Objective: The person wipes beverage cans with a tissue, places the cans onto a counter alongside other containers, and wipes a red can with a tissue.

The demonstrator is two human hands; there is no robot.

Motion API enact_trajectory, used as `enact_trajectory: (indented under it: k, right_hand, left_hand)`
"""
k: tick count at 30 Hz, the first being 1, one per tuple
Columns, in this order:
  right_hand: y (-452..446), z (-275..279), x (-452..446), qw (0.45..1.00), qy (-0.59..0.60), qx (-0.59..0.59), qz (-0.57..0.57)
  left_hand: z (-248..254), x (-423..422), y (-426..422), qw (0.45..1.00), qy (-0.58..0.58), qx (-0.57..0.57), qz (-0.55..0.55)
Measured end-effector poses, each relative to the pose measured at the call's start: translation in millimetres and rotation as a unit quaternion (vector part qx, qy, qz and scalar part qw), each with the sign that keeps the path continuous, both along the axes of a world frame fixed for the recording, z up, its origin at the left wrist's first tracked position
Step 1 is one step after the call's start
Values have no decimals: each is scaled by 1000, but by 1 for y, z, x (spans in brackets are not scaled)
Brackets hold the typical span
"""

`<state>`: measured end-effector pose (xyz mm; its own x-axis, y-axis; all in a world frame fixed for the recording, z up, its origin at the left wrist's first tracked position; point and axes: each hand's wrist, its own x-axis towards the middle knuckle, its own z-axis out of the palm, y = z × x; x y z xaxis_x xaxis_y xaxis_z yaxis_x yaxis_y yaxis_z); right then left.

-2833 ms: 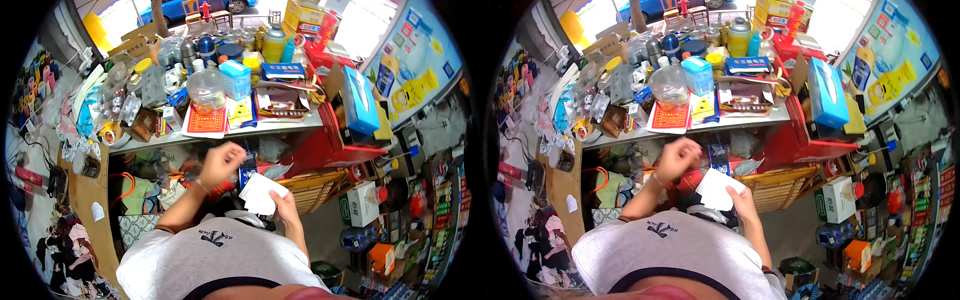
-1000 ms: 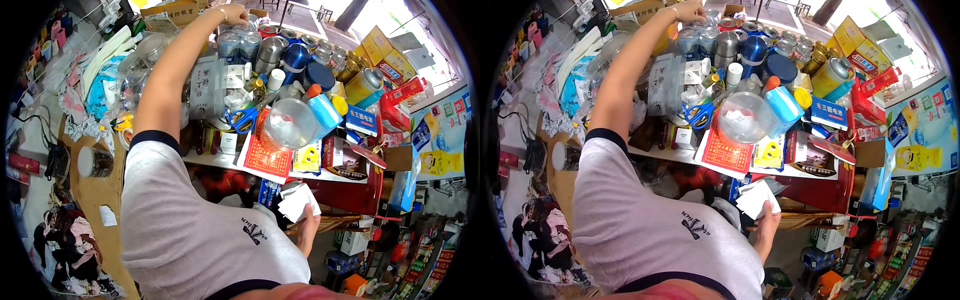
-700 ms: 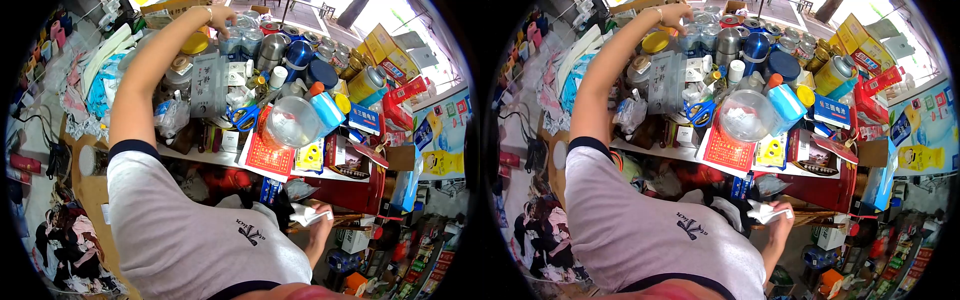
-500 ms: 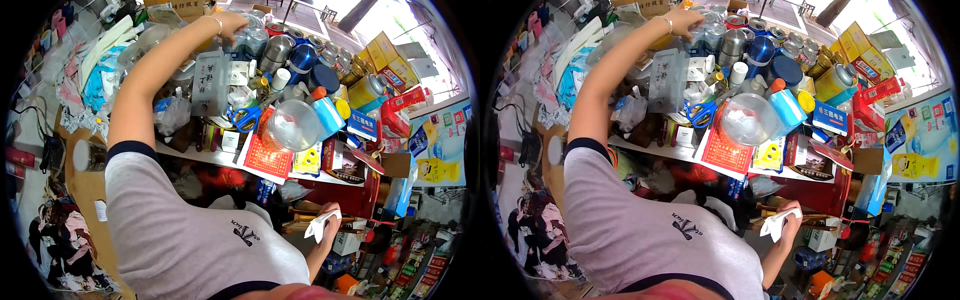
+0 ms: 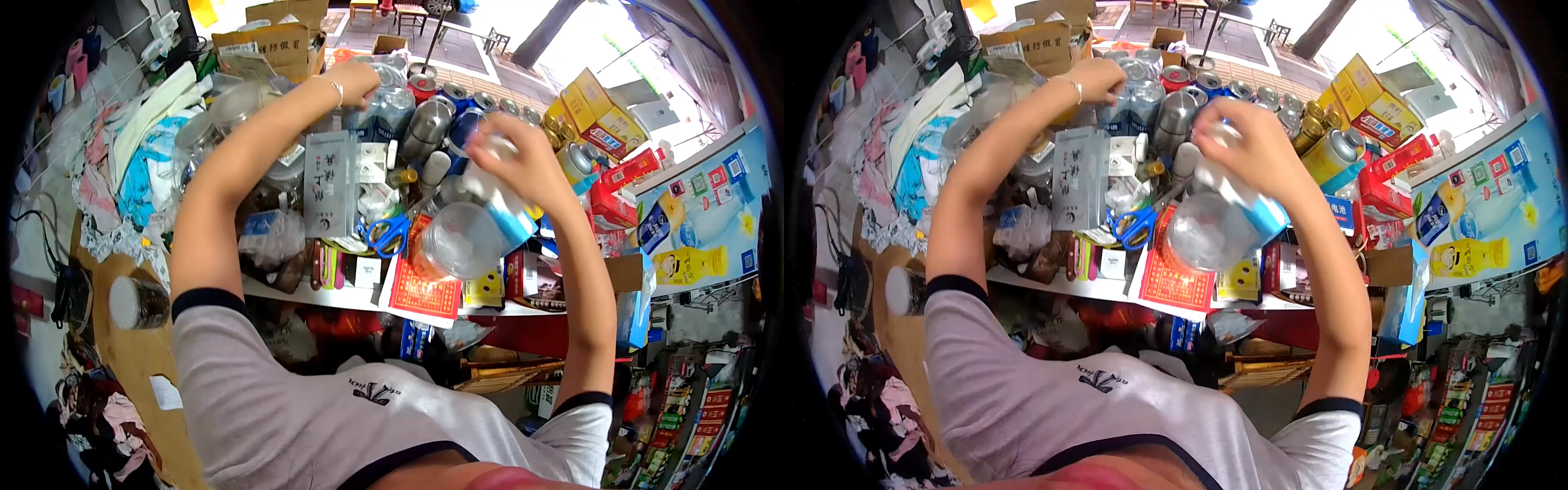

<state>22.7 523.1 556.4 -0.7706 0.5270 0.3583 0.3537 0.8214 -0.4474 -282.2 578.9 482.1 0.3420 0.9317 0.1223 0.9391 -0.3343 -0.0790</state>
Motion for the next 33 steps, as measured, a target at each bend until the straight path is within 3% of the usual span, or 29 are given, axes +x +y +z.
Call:
enact_trajectory:
  k: [2,6,8,9,11,14,22,33]
  right_hand:
    - [30,3,-42,992,-89,87,-21]
    - [91,-19,-108,970,-201,138,-15]
    - [105,-25,-134,940,-311,110,-89]
    - [108,-24,-144,940,-309,111,-89]
    - [114,-26,-160,887,-433,73,-140]
    - [108,-31,-171,859,-489,54,-144]
    - [114,-56,-179,857,-495,82,-116]
    - [111,-60,-179,882,-451,80,-111]
  left_hand:
    - [5,4,-4,999,4,-28,25]
    - [1,-1,5,1000,21,-19,9]
    - [10,4,0,998,36,-27,32]
    - [13,5,-1,996,52,-42,54]
    - [18,7,-1,995,50,-63,53]
    - [17,6,3,991,21,-124,43]
    - [-3,4,2,990,-48,-123,51]
    - [-5,-14,5,991,-37,-128,5]
